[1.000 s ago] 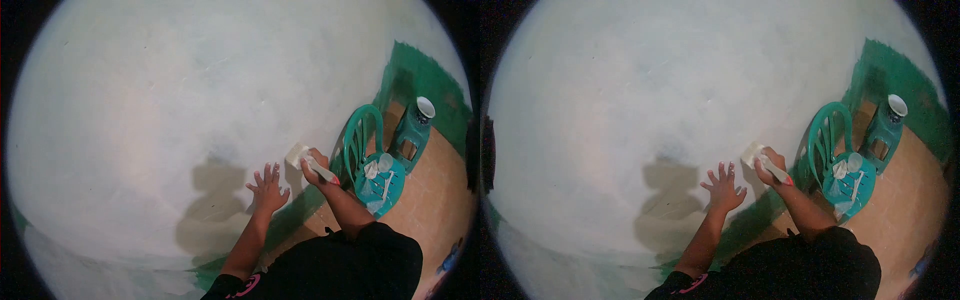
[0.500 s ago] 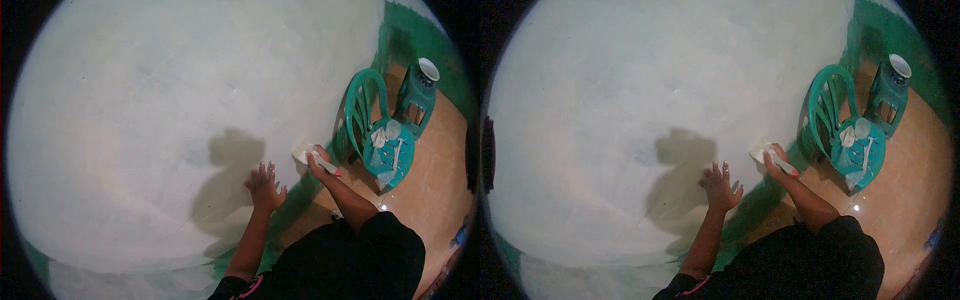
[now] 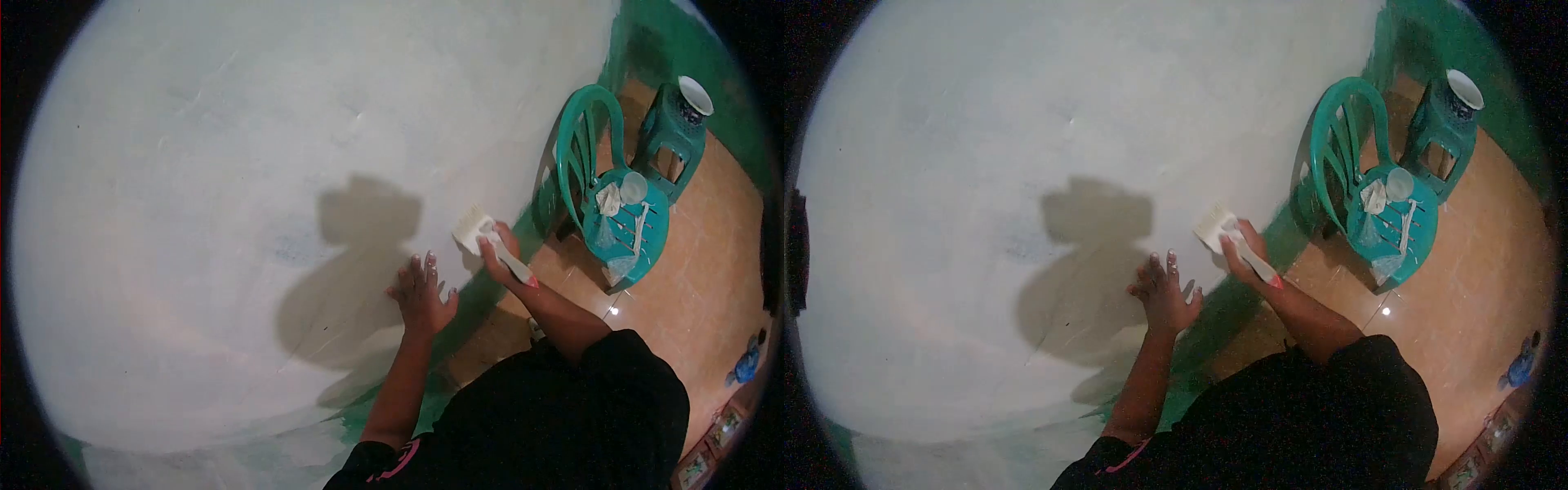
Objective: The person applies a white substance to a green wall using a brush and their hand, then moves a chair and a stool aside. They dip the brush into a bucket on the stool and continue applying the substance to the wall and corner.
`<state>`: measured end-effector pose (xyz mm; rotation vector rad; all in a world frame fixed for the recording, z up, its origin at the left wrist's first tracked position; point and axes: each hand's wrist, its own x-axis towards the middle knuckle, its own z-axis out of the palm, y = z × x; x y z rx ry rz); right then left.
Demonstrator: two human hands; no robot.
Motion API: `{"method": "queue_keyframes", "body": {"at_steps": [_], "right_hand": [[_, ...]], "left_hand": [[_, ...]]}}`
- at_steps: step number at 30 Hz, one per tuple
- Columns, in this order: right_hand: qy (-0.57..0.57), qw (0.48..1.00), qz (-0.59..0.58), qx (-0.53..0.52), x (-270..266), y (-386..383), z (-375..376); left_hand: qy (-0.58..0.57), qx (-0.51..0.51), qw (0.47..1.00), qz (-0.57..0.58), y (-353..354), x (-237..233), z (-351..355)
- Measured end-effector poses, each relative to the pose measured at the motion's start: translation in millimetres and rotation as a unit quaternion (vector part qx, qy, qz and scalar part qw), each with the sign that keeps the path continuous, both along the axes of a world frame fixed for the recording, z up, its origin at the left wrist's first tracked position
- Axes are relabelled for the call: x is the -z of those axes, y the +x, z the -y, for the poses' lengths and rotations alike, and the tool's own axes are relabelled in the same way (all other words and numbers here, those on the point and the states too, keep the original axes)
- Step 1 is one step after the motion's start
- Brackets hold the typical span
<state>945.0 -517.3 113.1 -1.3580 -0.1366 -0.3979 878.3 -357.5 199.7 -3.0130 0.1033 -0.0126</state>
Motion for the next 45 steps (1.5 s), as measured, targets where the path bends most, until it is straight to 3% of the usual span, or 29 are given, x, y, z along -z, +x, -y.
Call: {"method": "queue_keyframes", "body": {"at_steps": [3,5,6,8,12,14,16,21,23,25,29,31,32,34,36,37,38,39,40,41,42,45], "right_hand": [[-0.052,0.998,-0.046,0.013,58.6,-12.8,-4.9],[-0.082,0.976,-0.196,-0.047,76.6,-18.8,-5.4],[-0.086,0.974,-0.204,-0.05,72.5,-14.6,-7.5],[-0.033,0.984,-0.165,-0.065,23.9,-6.9,-11.8],[-0.008,0.99,-0.115,-0.076,-71.5,-14.9,-15.1],[0.003,0.995,0.098,-0.026,-98.9,-20.0,-16.4],[-0.019,0.992,0.116,-0.055,-87.1,-20.7,-24.2],[-0.152,0.981,0.054,-0.106,21.9,-59.7,-44.1],[-0.2,0.973,0.028,-0.114,20.0,-71.0,-54.7],[-0.187,0.956,-0.034,-0.225,-23.1,-83.3,-59.8],[-0.17,0.957,-0.002,-0.233,-142.6,-77.5,-92.2],[-0.147,0.958,0.173,-0.178,-189.6,-76.7,-102.5],[-0.154,0.952,0.189,-0.183,-196.9,-77.9,-112.6],[-0.041,0.959,0.25,-0.125,-204.7,-93.0,-132.5],[-0.079,0.945,0.288,-0.135,-177.8,-103.2,-148.9],[-0.087,0.944,0.284,-0.145,-148.5,-108.1,-160.0],[-0.16,0.921,0.321,-0.153,-128.5,-114.5,-164.2],[-0.249,0.892,0.308,-0.218,-106.0,-118.2,-160.3],[-0.287,0.88,0.295,-0.235,-94.6,-130.9,-164.2],[-0.338,0.859,0.286,-0.259,-95.3,-137.4,-156.5],[-0.343,0.851,0.298,-0.264,-108.7,-137.8,-157.4],[-0.472,0.749,0.306,-0.351,-151.8,-128.0,-151.0]], "left_hand": [[-0.028,-0.021,0.998,-0.05,-1.9,0.5,-4.9],[-0.027,-0.02,0.998,-0.061,-6.4,1.2,-9.3],[-0.03,-0.023,0.997,-0.069,-4.3,7.9,-14.7],[-0.036,0.006,0.999,0.04,-16.2,20.9,-27.6],[-0.005,-0.031,0.995,0.093,-49.1,25.7,-50.2],[0.008,-0.069,0.988,0.14,-62.7,26.1,-61.8],[0.013,-0.064,0.98,0.188,-70.9,28.8,-77.3],[0.058,-0.048,0.955,0.287,-100.3,21.0,-117.6],[0.054,-0.076,0.959,0.266,-114.3,21.5,-131.6],[0.028,-0.123,0.959,0.254,-129.4,23.2,-143.9],[-0.046,-0.203,0.937,0.28,-149.5,10.3,-162.1],[-0.072,-0.222,0.919,0.318,-158.8,7.4,-174.8],[-0.093,-0.233,0.904,0.346,-161.8,8.4,-180.8],[-0.094,-0.209,0.897,0.378,-175.9,17.6,-194.0],[-0.089,-0.185,0.889,0.408,-187.1,20.3,-202.0],[-0.099,-0.211,0.916,0.327,-193.1,14.5,-201.0],[-0.109,-0.235,0.935,0.242,-195.0,8.2,-200.4],[-0.115,-0.245,0.928,0.255,-195.7,0.5,-202.7],[-0.145,-0.237,0.94,0.196,-198.2,-6.9,-204.9],[-0.174,-0.225,0.949,0.134,-197.0,-12.0,-200.1],[-0.181,-0.232,0.945,0.146,-197.8,-14.6,-200.0],[-0.203,-0.207,0.945,0.151,-196.2,-12.8,-200.6]]}}
